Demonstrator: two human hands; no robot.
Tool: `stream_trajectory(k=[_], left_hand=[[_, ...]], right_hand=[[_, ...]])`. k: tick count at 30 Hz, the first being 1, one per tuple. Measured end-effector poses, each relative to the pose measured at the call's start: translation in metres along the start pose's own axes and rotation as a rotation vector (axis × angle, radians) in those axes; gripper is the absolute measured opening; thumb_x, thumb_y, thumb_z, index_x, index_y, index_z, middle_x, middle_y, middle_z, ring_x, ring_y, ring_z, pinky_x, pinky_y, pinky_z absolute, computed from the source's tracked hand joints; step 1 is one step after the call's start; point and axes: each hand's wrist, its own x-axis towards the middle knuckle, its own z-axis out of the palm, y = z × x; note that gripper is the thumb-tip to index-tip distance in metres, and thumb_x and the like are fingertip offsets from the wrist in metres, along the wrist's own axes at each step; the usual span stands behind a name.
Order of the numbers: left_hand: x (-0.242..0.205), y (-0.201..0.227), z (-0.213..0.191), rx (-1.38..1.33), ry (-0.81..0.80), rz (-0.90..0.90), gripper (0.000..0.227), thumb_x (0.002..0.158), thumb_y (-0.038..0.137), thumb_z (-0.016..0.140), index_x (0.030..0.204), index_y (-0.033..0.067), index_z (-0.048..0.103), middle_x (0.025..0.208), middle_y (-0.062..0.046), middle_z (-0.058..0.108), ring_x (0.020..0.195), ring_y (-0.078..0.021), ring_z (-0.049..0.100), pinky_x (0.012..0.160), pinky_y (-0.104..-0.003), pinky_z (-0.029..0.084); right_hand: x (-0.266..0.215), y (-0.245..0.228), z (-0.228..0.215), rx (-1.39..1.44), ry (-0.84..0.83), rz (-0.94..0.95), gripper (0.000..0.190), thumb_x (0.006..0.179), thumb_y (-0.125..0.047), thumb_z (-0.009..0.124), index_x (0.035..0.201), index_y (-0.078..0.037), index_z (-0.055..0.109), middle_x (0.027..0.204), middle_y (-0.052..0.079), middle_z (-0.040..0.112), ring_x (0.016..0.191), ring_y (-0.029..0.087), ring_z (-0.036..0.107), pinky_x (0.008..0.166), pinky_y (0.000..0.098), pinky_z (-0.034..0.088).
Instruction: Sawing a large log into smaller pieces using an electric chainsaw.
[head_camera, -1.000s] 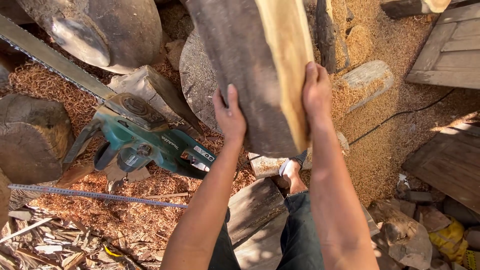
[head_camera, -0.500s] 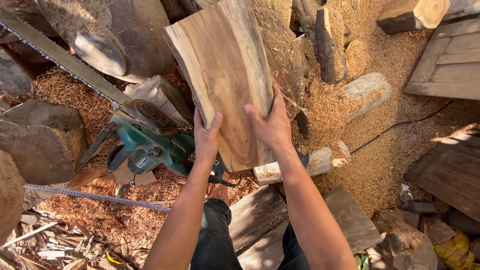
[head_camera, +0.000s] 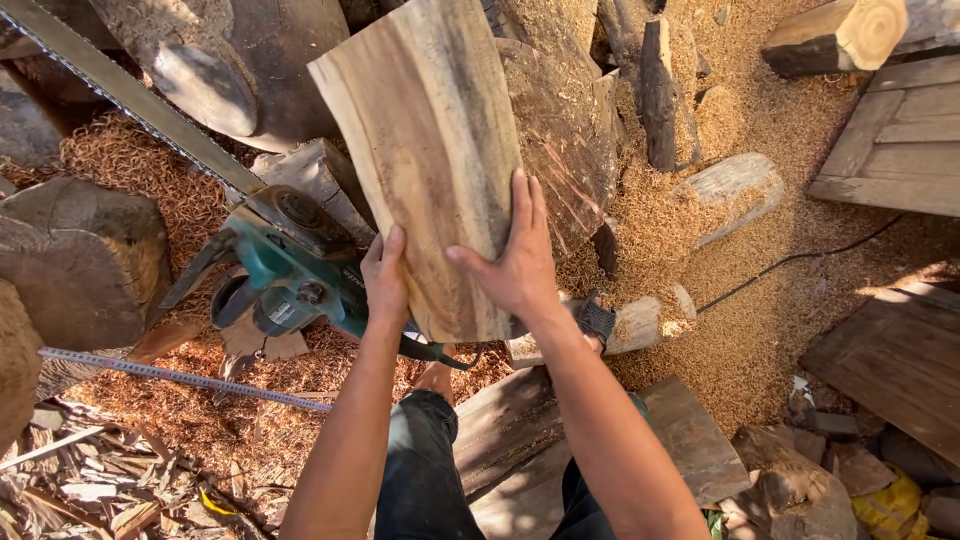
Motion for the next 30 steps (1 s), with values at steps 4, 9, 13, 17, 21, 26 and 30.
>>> stream_trajectory(k=[4, 9, 13, 17, 21, 26, 30], left_hand=[[-0.02, 0.013, 0.036, -0.015, 0.069, -0.043, 0.089, 0.088, 0.063, 0.063, 0.14, -0.0096, 0.054, 0.129, -0.026, 0.066, 0.12, -0.0351, 0.066, 0.104, -0.043, 0.053], [-0.039, -0.042, 0.086, -0.291, 0.016, -0.134, 0.109, 0.089, 0.076, 0.044, 0.159, -0.0042, 0.023, 0.158, -0.033, 0.036, 0.147, -0.0433, 0.038, 0.118, -0.052, 0.036], [-0.043, -0.027, 0.054, -0.034, -0.013, -0.271, 0.106, 0.091, 0.074, 0.045, 0.16, -0.0004, 0.013, 0.164, -0.027, 0.024, 0.153, -0.0397, 0.027, 0.123, -0.051, 0.025], [0.01, 0.089, 0.003, 0.219, 0.276, 0.64, 0.07, 0.103, 0.043, 0.064, 0.152, -0.0006, 0.041, 0.156, -0.022, 0.045, 0.142, -0.0339, 0.051, 0.115, -0.046, 0.047], [0.12, 0.197, 0.0, 0.862, -0.19, 1.014, 0.062, 0.117, 0.05, 0.068, 0.157, 0.0067, 0.046, 0.166, -0.022, 0.047, 0.158, -0.0394, 0.044, 0.13, -0.057, 0.033], [0.131, 0.221, 0.041, 0.824, -0.33, 0.231, 0.068, 0.093, 0.056, 0.062, 0.154, 0.0255, 0.054, 0.161, -0.013, 0.05, 0.153, -0.0345, 0.04, 0.125, -0.059, 0.024], [0.106, 0.227, 0.032, 0.694, -0.346, 0.227, 0.077, 0.088, 0.049, 0.064, 0.158, 0.0254, 0.042, 0.166, -0.011, 0.038, 0.154, -0.0353, 0.031, 0.123, -0.06, 0.016]], right_hand=[[0.023, 0.001, -0.02, 0.019, -0.04, -0.04, 0.135, 0.07, -0.054, 0.089, 0.161, -0.005, 0.001, 0.167, 0.029, 0.01, 0.153, 0.044, 0.019, 0.121, 0.0554, 0.026], [0.044, -0.009, -0.057, -0.284, -0.186, -0.107, 0.129, 0.064, -0.057, 0.09, 0.162, -0.026, 0.012, 0.167, 0.022, 0.016, 0.153, 0.041, 0.021, 0.123, 0.0548, 0.019], [0.054, -0.008, -0.067, -0.326, -0.238, -0.194, 0.126, 0.062, -0.059, 0.09, 0.16, -0.031, 0.016, 0.166, 0.018, 0.018, 0.152, 0.041, 0.02, 0.123, 0.0538, 0.017], [0.037, 0.013, -0.06, -0.261, -0.129, -0.256, 0.113, 0.068, -0.058, 0.088, 0.158, -0.03, 0.026, 0.166, 0.015, 0.024, 0.153, 0.039, 0.025, 0.124, 0.0542, 0.02], [-0.005, 0.081, -0.02, 0.061, 0.475, -0.268, 0.069, 0.104, -0.049, 0.075, 0.157, -0.025, 0.037, 0.169, 0.007, 0.04, 0.157, 0.027, 0.037, 0.133, 0.0432, 0.032], [-0.089, 0.105, 0.042, 0.952, 0.494, 0.636, 0.104, 0.081, -0.056, 0.073, 0.159, -0.017, 0.016, 0.161, 0.024, 0.022, 0.148, 0.045, 0.038, 0.117, 0.0611, 0.037], [-0.076, 0.093, 0.061, 1.465, 0.274, 0.641, 0.112, 0.069, -0.064, 0.073, 0.151, -0.004, 0.027, 0.151, 0.023, 0.037, 0.137, 0.045, 0.043, 0.105, 0.0642, 0.049]])
